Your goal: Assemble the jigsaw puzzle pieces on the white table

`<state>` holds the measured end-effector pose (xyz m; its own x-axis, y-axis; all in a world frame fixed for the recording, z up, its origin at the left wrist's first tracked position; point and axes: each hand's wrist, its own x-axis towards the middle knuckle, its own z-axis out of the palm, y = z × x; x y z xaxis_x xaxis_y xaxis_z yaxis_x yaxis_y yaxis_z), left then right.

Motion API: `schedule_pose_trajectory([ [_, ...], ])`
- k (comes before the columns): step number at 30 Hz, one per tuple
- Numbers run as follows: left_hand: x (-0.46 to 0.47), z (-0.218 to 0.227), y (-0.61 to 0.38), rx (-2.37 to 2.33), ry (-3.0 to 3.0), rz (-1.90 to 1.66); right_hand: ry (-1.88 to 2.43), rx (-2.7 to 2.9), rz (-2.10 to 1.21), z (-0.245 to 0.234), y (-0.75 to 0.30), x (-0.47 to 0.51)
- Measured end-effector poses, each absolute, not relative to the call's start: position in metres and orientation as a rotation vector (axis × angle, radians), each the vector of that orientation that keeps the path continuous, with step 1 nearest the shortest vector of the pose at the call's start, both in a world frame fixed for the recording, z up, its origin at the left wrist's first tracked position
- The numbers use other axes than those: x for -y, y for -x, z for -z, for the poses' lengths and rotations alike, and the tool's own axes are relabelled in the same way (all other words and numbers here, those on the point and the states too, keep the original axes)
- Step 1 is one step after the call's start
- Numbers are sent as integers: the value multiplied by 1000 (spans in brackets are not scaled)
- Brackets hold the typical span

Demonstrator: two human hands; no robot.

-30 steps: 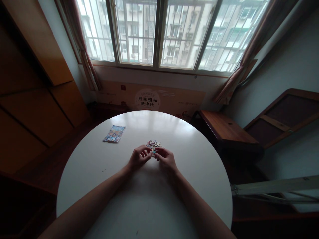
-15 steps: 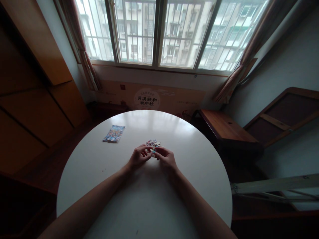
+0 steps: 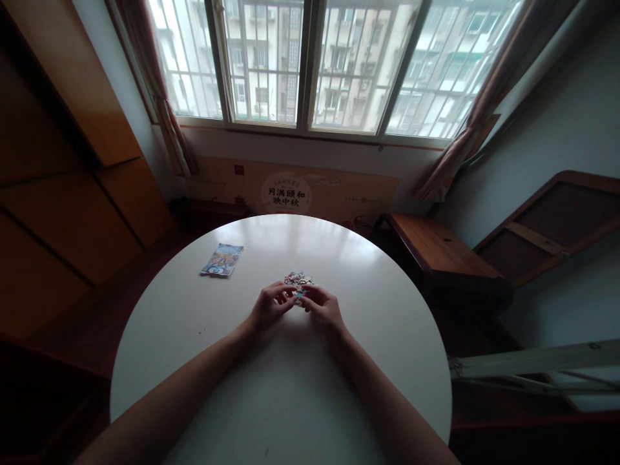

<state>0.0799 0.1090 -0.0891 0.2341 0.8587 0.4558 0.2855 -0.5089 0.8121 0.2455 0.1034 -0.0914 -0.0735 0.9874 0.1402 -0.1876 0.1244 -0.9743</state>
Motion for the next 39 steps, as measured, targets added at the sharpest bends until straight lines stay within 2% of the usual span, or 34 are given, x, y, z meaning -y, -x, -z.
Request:
schedule_pose_trajectory([
  [39, -111, 94, -79, -1058, -1913, -1244, 957, 1214, -1273, 93, -246, -105],
])
